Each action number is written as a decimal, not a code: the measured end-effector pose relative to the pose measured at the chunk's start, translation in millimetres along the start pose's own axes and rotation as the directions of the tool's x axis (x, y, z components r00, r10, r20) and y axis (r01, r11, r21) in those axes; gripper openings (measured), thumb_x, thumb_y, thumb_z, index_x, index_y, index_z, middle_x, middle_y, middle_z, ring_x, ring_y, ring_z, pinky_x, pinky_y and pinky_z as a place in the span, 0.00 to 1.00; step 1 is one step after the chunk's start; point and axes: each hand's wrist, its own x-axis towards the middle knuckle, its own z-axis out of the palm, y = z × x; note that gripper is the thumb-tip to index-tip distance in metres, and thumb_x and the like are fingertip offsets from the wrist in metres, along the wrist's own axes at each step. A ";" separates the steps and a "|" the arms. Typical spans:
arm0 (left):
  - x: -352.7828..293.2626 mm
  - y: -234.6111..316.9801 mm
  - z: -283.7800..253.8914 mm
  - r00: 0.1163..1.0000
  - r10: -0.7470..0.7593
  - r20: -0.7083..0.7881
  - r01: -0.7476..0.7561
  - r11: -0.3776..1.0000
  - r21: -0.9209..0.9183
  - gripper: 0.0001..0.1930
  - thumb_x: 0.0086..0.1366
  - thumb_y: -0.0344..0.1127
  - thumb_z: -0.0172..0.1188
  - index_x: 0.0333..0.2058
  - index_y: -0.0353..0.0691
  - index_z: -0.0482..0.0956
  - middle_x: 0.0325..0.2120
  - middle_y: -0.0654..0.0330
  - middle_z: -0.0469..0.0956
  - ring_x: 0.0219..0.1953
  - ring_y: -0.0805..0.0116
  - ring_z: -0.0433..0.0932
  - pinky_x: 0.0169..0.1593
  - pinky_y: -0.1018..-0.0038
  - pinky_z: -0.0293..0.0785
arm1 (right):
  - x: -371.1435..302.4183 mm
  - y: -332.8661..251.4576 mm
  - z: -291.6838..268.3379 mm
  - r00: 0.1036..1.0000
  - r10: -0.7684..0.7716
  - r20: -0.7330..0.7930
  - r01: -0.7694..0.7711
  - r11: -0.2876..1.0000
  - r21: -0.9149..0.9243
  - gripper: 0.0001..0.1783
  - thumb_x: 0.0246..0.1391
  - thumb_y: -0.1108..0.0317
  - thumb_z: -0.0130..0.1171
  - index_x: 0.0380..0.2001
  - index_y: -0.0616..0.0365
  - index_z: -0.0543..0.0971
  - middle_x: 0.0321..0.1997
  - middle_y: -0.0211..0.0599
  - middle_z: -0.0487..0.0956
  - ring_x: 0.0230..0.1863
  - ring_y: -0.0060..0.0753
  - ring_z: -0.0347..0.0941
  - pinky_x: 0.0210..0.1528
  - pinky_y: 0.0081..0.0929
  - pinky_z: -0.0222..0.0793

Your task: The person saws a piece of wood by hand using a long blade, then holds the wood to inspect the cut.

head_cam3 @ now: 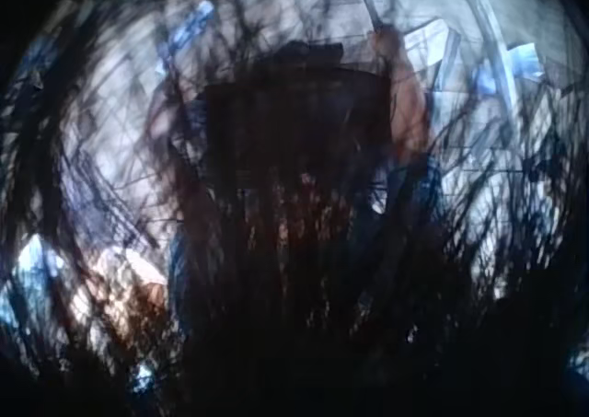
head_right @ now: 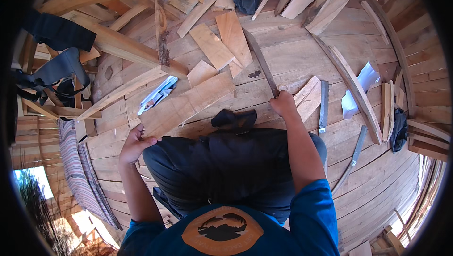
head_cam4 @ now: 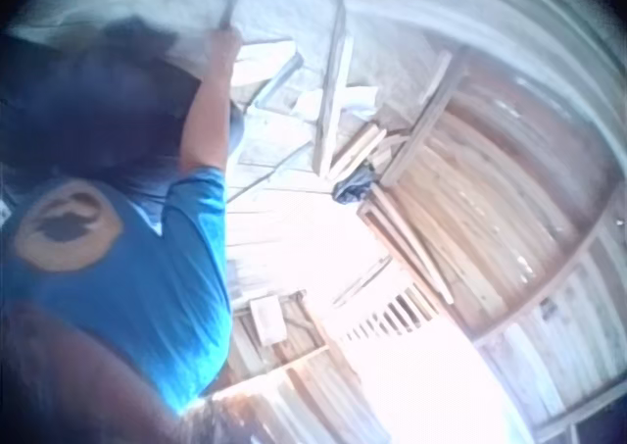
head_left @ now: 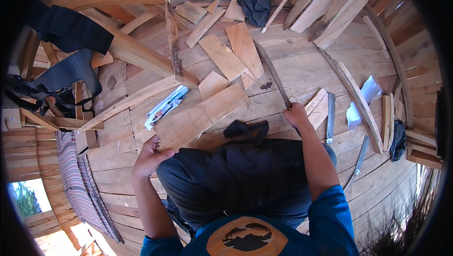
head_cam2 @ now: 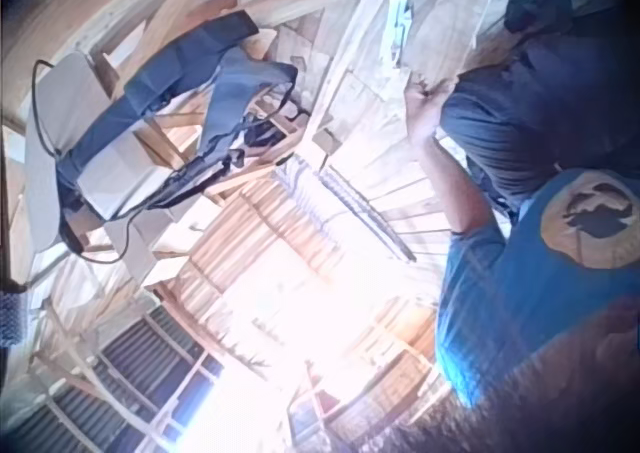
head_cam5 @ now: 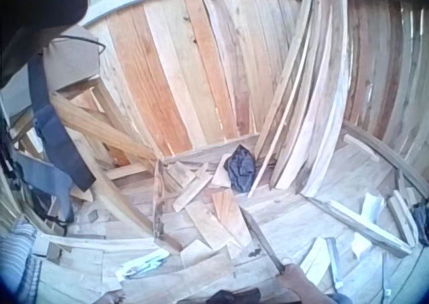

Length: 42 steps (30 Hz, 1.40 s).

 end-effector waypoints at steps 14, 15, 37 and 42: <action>12.7 31.8 33.1 0.843 0.382 -0.378 -0.305 0.919 0.250 0.16 0.52 0.22 0.64 0.41 0.30 0.75 0.32 0.61 0.76 0.35 0.74 0.72 0.45 0.78 0.68 | -1.1 0.3 22.2 0.998 0.057 0.014 -0.050 0.952 -0.301 0.26 0.48 0.58 0.61 0.46 0.66 0.74 0.48 0.59 0.78 0.51 0.53 0.76 0.53 0.43 0.72; 16.1 30.7 36.2 0.814 0.412 -0.409 -0.321 0.907 0.274 0.15 0.52 0.22 0.64 0.40 0.30 0.75 0.32 0.61 0.76 0.36 0.73 0.72 0.45 0.78 0.68 | 3.1 6.2 25.4 0.999 0.047 -0.003 -0.046 0.953 -0.299 0.27 0.48 0.57 0.61 0.47 0.66 0.74 0.48 0.59 0.78 0.51 0.53 0.76 0.53 0.43 0.72; 13.9 92.3 120.6 0.519 0.855 -0.010 -0.607 0.376 0.700 0.17 0.47 0.31 0.69 0.38 0.38 0.80 0.32 0.61 0.78 0.40 0.59 0.70 0.49 0.65 0.62 | -130.0 -127.4 -8.5 0.736 -0.630 -0.248 0.570 0.380 0.728 0.13 0.51 0.70 0.67 0.37 0.64 0.77 0.34 0.36 0.81 0.41 0.27 0.76 0.49 0.30 0.70; 42.4 59.6 122.5 0.760 0.649 -0.036 -0.581 0.704 0.409 0.46 0.45 0.41 0.76 0.62 0.37 0.62 0.49 0.50 0.72 0.49 0.55 0.72 0.58 0.62 0.64 | -135.4 -111.4 -17.5 0.833 -0.415 -0.367 0.475 0.195 0.858 0.05 0.53 0.76 0.65 0.32 0.65 0.79 0.33 0.33 0.82 0.37 0.19 0.76 0.43 0.21 0.70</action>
